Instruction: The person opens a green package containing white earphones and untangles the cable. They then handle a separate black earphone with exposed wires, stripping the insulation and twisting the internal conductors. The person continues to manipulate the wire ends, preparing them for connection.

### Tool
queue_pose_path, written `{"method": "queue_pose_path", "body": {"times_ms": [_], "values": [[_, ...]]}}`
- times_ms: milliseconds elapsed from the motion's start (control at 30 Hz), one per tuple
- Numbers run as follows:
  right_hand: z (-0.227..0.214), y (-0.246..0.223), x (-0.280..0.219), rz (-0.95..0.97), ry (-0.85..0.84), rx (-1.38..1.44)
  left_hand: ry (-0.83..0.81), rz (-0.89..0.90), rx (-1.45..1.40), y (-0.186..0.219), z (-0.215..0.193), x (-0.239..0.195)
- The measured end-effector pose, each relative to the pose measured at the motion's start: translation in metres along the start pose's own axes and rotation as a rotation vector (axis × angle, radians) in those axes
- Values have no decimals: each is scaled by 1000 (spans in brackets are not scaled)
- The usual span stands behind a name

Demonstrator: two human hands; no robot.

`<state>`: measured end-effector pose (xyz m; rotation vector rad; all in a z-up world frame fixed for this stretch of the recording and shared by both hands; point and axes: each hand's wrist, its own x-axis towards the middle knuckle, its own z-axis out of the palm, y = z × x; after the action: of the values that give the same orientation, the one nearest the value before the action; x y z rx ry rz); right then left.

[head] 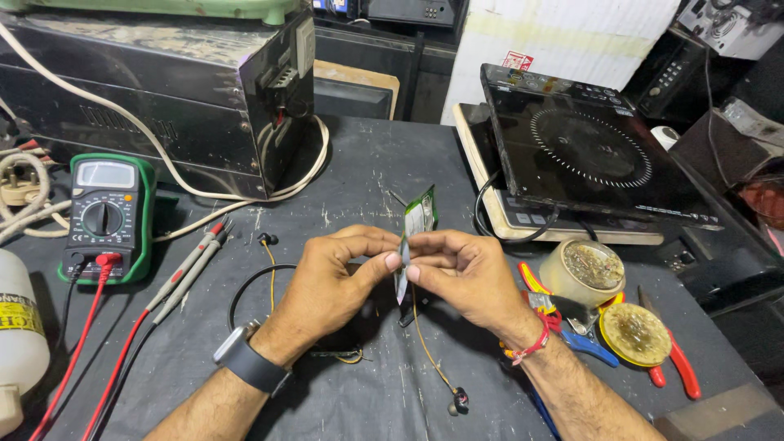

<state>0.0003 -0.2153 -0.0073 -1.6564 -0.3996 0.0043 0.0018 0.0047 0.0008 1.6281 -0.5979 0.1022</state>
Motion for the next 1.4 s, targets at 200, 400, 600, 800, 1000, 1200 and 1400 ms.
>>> {"method": "queue_pose_path", "body": {"times_ms": [200, 400, 600, 800, 1000, 1200, 1400], "values": [[29, -4, -14, -340, 285, -625, 193, 298, 237, 6, 22, -17], [33, -13, -28, -403, 304, -1166, 217, 481, 326, -7, 32, -20], [22, 7, -26, -326, 239, -1087, 276, 348, 425, -19, 38, -12], [4, 29, -27, -514, 199, -1099, 266, 235, 243, -14, 37, -15], [-15, 31, -22, -339, -3, -715, -51, 118, 257, -21, 34, -7], [-11, 45, -14, -257, -28, -417, -98, 135, 129, -57, 43, 3], [-10, 21, -13, -296, -20, -633, -132, 333, 174, -58, 30, 10]]}}
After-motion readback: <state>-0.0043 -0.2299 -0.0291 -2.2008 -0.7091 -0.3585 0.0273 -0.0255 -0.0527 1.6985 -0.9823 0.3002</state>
